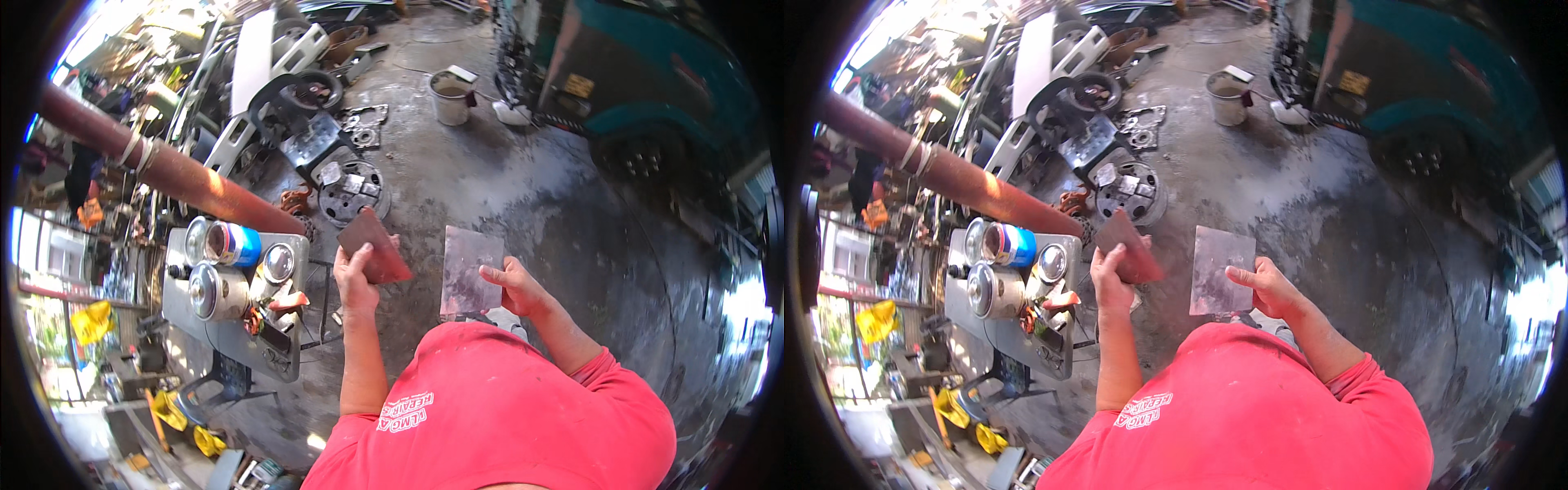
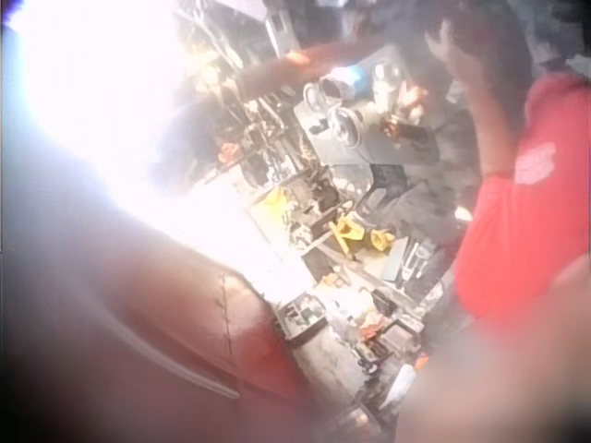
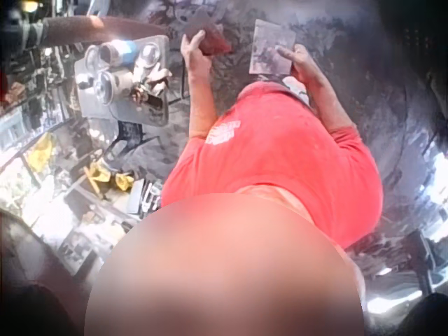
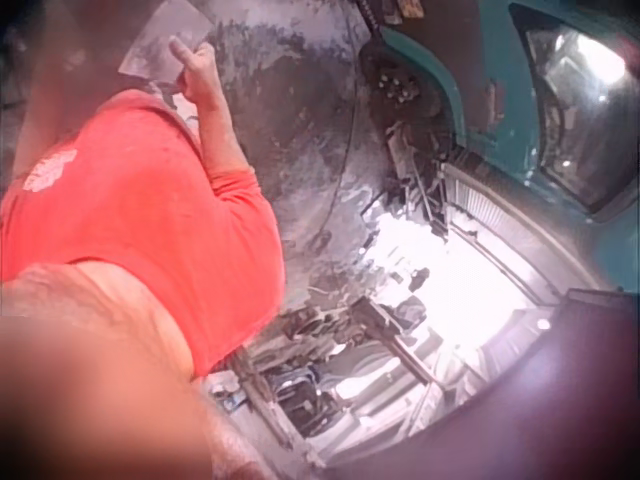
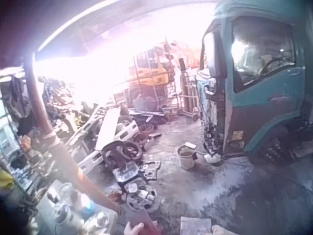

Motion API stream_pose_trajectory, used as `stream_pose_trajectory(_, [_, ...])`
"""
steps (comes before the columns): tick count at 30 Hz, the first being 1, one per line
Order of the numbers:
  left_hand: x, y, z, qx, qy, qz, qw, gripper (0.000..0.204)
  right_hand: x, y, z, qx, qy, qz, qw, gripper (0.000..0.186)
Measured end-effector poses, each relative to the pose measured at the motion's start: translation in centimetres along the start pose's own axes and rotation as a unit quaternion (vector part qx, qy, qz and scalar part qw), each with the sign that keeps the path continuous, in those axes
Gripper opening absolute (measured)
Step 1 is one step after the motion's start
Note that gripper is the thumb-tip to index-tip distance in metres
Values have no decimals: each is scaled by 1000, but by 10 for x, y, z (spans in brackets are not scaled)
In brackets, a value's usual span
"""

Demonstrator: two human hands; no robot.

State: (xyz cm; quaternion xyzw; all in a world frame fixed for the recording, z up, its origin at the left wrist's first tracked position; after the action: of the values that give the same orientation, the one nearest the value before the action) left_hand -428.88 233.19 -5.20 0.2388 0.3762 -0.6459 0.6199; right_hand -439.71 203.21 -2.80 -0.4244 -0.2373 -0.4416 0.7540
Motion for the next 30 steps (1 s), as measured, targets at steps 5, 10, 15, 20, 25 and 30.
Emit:
stream_pose_trajectory(5, [31,-42,64,250,-325,-197,891,30,-36,-56,12,-24,60,18,998,34])
stream_pose_trajectory(10, [86,-89,116,283,-265,-165,907,56,-69,-102,51,-9,185,-68,980,32])
stream_pose_trajectory(15, [123,-158,138,305,-36,-52,950,56,-69,-151,36,-100,254,-111,956,25])
stream_pose_trajectory(20, [117,-193,95,356,206,-40,911,41,-80,-175,24,-239,232,-160,929,22])
stream_pose_trajectory(25, [104,-143,15,259,293,-97,915,36,-88,-180,50,-222,277,-245,902,28])
stream_pose_trajectory(30, [66,-100,48,286,-172,-388,859,56,-98,-162,97,-217,208,-225,927,29])
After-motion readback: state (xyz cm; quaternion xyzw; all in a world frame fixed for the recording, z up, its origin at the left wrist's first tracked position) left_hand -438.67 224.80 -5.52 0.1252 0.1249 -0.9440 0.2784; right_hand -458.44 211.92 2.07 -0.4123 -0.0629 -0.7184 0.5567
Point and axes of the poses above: each hand's wrist, its own y-axis towards the middle knuckle, its own z-axis out of the palm, x = y × z, the point moved 3 cm from there along y, towards the middle knuckle, and after that the axes turned 8 degrees about -y, right-handed, at the moved point
